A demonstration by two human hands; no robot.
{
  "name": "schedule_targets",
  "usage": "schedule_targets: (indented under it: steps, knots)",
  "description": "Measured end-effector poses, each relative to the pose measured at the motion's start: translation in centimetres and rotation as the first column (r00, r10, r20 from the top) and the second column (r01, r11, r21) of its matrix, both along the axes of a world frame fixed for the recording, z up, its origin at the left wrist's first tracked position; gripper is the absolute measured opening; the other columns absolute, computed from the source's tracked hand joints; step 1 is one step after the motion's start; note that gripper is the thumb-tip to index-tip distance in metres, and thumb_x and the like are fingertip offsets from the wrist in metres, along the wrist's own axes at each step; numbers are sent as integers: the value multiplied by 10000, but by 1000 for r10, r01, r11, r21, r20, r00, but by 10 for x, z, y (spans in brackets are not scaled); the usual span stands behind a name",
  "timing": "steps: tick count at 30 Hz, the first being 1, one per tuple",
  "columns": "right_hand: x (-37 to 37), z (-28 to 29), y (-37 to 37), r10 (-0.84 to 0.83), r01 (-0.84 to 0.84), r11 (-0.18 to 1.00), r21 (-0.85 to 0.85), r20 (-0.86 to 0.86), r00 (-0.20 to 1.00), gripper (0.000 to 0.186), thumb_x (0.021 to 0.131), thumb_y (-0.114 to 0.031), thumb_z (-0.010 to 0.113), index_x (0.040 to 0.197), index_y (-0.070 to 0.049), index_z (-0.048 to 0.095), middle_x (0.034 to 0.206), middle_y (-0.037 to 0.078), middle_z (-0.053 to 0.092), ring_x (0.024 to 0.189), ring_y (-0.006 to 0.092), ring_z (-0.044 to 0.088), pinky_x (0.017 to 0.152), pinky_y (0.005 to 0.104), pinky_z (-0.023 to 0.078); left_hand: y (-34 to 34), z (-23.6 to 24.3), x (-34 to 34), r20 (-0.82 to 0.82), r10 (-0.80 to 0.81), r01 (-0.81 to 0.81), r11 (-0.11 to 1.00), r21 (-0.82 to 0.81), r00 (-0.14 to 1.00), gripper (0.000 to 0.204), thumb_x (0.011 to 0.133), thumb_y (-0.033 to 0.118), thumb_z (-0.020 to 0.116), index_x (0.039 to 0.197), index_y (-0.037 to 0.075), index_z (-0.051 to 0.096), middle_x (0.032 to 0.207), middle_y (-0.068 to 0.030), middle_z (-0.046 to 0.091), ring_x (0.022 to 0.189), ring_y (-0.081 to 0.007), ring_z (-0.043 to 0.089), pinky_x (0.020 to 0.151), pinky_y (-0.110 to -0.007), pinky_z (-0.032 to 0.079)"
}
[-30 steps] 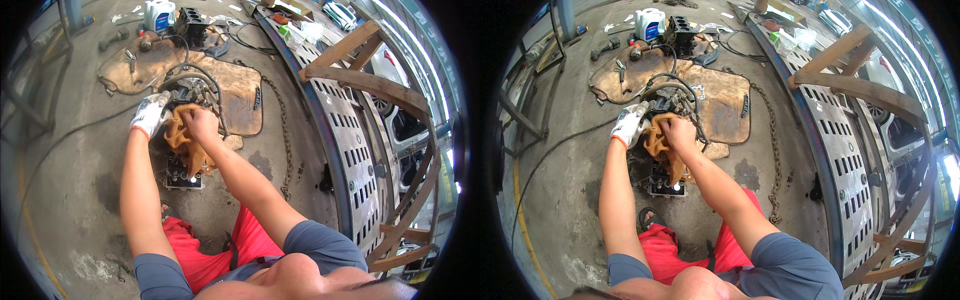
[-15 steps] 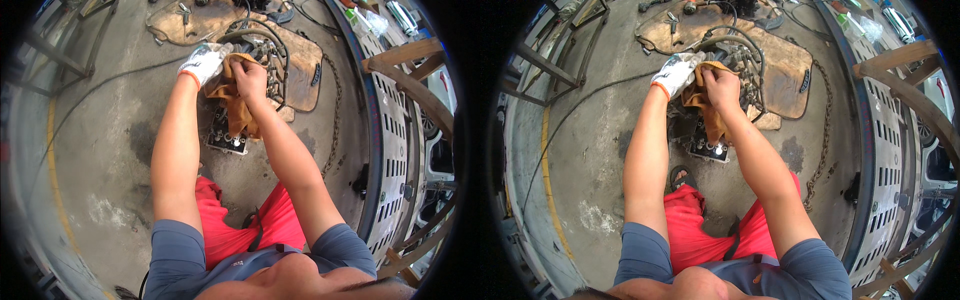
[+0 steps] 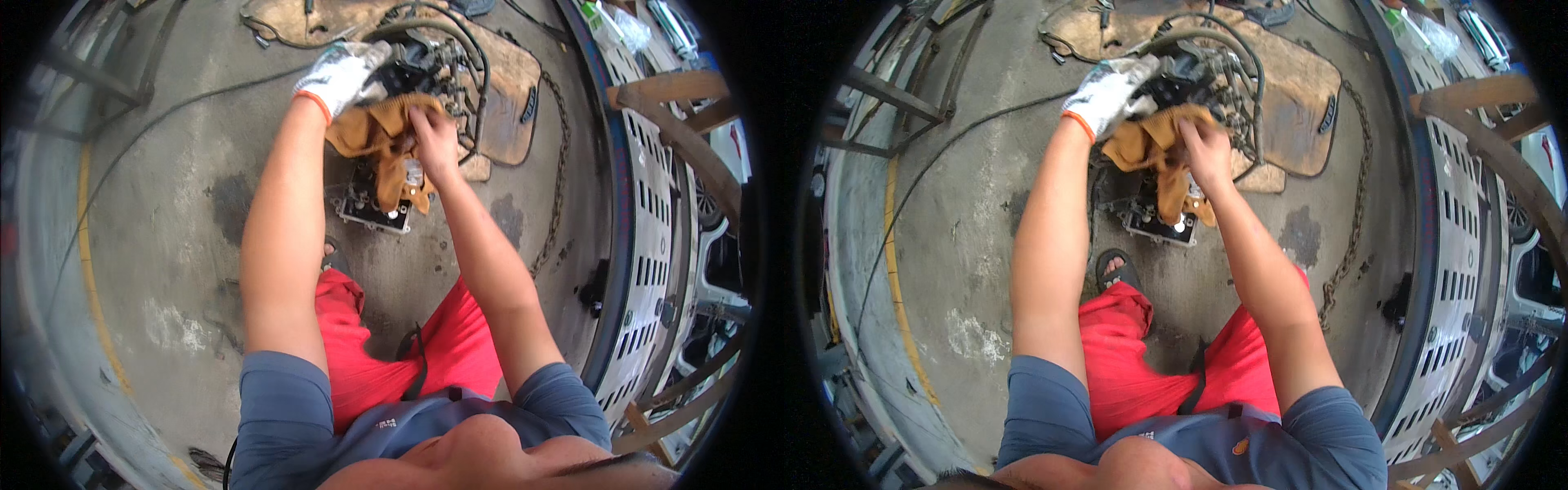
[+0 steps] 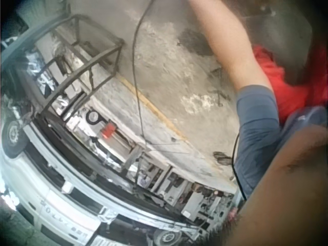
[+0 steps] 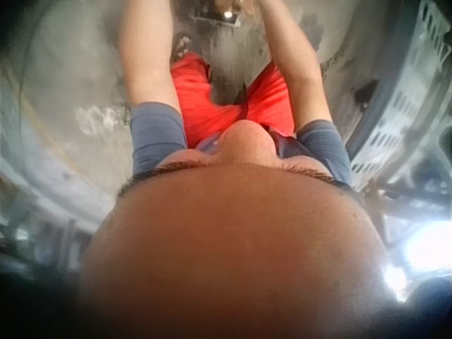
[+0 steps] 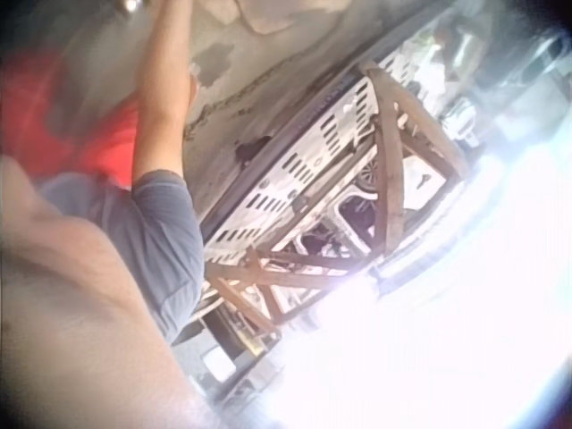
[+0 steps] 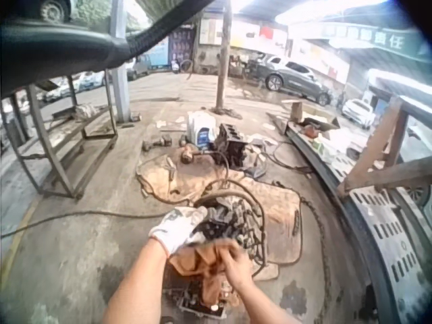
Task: The person works on a disassembled car engine, using a power tool to tighten bolts on the engine block. They then move to a separate engine component on the floor, wiping it with a cloth and handling small parts from a plastic bag.
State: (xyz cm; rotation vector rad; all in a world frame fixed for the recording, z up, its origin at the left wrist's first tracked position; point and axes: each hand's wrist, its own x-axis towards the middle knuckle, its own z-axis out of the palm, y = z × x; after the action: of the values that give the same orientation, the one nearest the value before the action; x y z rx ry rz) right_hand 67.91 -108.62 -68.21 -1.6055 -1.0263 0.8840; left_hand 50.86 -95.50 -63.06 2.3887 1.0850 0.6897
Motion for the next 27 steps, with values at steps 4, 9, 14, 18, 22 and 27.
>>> schedule_targets:
  steps: [4,9,14,18,22,27]
  knots:
    - [-9,14,42,27,44,966,254,-269,963,345,974,-279,673,1057,50,736,841,74,721,776,90,600,731,270,495,9,-10,-6,-133,-112,156,908,388,985,406,915,148,702,1309,93,622,1306,-153,648,1170,-368,615,999,-434,506]
    - [8,-45,6,-84,103,988,116,-156,984,293,981,-249,662,1004,37,725,823,18,682,745,87,578,688,268,478,14,-12,-3,84,-110,106,993,41,990,368,958,238,682,1263,37,642,1231,-166,674,1067,-359,624,961,-415,516]
    - [24,-75,-5,-26,40,999,35,-339,941,283,1007,-248,651,1069,22,708,917,14,695,796,87,606,699,260,491,-5,-3,6,348,43,77,943,-324,937,342,1017,294,602,1188,4,665,1156,-164,686,934,-348,587,906,-399,516]
    - [20,-55,-11,22,-32,998,-52,-185,982,299,1016,-256,649,1137,15,686,973,20,698,845,96,634,707,275,519,1,-6,-1,110,-37,39,999,-13,993,326,983,265,654,1187,10,654,1169,-162,688,972,-365,605,919,-415,511]
    - [6,-26,6,-126,41,984,-173,-519,846,335,993,-335,661,1025,-2,681,846,26,655,733,107,591,639,273,485,-6,4,-4,-204,-51,114,944,310,978,461,881,197,764,1294,60,613,1289,-160,657,1183,-368,606,1010,-430,497]
    - [-9,-80,18,-208,265,964,-2,-624,753,284,976,-247,676,1163,-33,674,1041,52,703,860,190,683,734,332,555,-4,-1,-3,-285,-11,114,931,347,959,530,907,296,730,1379,109,578,1374,-171,610,1276,-383,552,1087,-443,450]
